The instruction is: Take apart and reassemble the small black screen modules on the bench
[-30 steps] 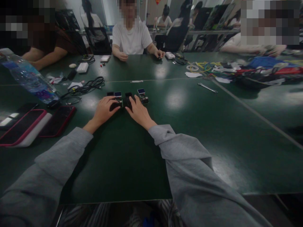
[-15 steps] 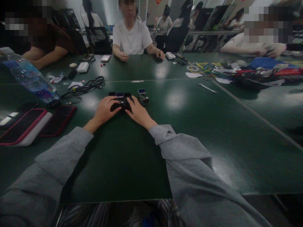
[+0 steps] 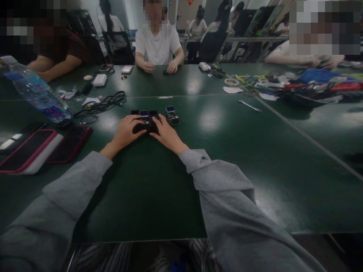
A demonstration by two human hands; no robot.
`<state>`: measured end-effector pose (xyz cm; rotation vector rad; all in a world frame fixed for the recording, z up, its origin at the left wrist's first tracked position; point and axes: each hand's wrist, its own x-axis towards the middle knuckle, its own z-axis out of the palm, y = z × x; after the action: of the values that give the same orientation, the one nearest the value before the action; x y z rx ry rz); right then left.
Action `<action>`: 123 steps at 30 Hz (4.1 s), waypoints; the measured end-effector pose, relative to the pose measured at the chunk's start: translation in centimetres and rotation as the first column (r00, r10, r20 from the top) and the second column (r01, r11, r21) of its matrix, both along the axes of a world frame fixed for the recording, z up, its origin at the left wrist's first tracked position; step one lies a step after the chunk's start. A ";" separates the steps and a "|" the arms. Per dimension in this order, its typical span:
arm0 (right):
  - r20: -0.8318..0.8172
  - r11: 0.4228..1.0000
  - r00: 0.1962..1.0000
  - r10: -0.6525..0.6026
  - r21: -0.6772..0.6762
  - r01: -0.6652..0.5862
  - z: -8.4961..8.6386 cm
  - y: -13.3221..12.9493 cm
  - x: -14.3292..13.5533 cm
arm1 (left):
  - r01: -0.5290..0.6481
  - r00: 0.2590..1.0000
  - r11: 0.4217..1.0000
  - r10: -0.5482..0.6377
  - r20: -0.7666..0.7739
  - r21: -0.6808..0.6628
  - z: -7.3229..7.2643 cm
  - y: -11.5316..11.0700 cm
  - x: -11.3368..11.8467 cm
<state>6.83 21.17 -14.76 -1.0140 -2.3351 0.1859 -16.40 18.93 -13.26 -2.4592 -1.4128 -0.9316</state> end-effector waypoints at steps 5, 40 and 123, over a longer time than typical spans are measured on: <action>-0.009 0.999 0.999 0.037 0.003 -0.037 0.1 0.0 0.1 | 0.007 1.000 1.000 -0.008 -0.017 -0.012 -0.1 0.1 -0.3; -0.256 0.904 0.899 -0.354 0.153 0.400 1.6 -0.1 0.7 | -0.166 0.952 0.985 0.150 0.266 0.039 0.2 0.3 -0.3; -0.623 0.917 0.675 -0.396 -0.300 0.261 1.6 0.7 1.6 | 0.067 0.490 0.885 0.372 0.788 -0.460 -0.7 1.3 -2.3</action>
<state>8.48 21.89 -13.16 -1.1943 -1.4563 0.5428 -18.74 20.20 -13.94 -2.0255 -2.3127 -2.2300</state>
